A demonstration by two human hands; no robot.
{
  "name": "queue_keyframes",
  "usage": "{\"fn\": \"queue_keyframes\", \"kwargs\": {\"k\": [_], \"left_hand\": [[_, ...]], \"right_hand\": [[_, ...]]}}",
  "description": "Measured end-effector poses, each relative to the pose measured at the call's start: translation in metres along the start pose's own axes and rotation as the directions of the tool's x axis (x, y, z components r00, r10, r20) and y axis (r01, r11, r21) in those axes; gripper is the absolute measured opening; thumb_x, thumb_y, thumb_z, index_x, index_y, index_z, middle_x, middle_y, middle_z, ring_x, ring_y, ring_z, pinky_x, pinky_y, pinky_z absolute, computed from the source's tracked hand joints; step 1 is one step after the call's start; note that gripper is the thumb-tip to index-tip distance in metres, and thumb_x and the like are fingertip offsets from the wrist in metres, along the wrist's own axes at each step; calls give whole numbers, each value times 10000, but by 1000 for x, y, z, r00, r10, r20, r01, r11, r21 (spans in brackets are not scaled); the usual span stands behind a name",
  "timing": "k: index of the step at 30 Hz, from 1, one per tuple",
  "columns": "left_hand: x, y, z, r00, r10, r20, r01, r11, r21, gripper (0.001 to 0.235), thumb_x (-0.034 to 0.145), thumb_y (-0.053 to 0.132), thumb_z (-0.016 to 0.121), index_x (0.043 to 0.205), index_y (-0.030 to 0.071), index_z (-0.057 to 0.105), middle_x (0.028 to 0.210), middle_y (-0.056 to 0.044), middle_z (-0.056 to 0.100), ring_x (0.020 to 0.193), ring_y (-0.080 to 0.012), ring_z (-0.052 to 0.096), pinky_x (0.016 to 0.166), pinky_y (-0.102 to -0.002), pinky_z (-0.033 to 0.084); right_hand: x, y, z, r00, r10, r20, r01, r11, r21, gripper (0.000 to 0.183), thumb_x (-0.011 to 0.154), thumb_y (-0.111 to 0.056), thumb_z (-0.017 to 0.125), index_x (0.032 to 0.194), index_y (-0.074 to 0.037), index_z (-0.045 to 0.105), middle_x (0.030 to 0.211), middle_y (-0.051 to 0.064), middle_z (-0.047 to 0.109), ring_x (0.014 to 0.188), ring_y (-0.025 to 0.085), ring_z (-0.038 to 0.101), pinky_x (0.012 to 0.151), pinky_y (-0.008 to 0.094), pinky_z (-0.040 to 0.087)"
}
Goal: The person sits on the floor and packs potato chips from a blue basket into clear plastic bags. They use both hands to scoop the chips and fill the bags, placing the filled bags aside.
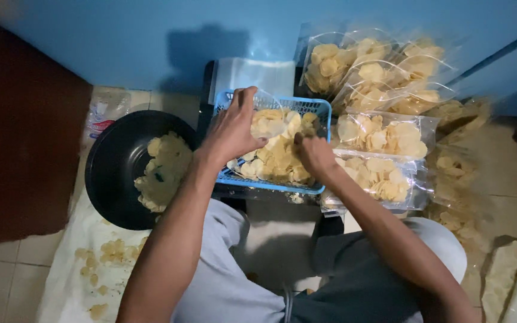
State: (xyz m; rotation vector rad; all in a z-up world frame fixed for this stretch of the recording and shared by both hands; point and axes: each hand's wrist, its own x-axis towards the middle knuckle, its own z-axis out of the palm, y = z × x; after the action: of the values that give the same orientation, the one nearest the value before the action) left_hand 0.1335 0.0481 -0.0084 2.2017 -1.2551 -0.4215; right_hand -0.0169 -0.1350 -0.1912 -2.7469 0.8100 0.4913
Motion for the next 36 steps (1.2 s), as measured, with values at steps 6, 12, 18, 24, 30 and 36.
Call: {"fn": "queue_keyframes", "kwargs": {"k": [6,12,18,24,30,36], "left_hand": [[-1,-11,2,998,-53,44,53,999,12,982,667,171,896,1484,61,361,1389,-259,502,1046,-636,656,875,-727,552],[1,-11,-2,996,-73,55,72,997,27,923,696,178,863,1466,70,366,1387,-254,507,1053,-643,652,895,-729,546],[-2,-9,-2,994,-91,56,90,996,25,944,672,191,871,1467,96,370,1414,-214,507,1021,-621,677,887,-717,551],[-4,-12,-4,992,-90,83,86,995,40,925,682,181,878,1447,64,372,1373,-239,519,1055,-630,665,901,-716,548],[-5,-11,-4,990,-96,100,92,994,52,964,675,201,887,1463,60,350,1384,-241,516,1070,-645,650,915,-727,537],[3,-19,10,988,-109,111,92,984,155,1064,619,225,988,1449,77,340,1433,-216,446,1219,-502,581,909,-599,528]], "right_hand": [[-19,10,-94,996,-72,-59,86,953,292,309,859,-257,702,1088,-56,753,972,291,757,991,502,722,897,628,575],[14,29,-73,991,-71,-116,119,866,485,306,738,-256,750,973,-60,765,892,246,751,925,511,713,784,629,570],[4,13,-107,997,-56,-44,66,959,274,639,738,-373,841,1287,-100,661,1102,252,747,1083,501,689,988,632,533],[20,18,-35,986,-157,62,145,975,169,329,874,-454,604,1071,-265,787,1019,93,801,966,445,745,891,551,610],[8,-2,-11,994,-97,-49,104,980,169,226,881,-353,728,1050,-208,765,1034,156,735,923,469,742,819,569,620],[-24,-23,-45,990,-124,-73,133,982,136,494,915,13,538,1402,-63,498,876,308,724,673,472,664,575,568,465]]}}
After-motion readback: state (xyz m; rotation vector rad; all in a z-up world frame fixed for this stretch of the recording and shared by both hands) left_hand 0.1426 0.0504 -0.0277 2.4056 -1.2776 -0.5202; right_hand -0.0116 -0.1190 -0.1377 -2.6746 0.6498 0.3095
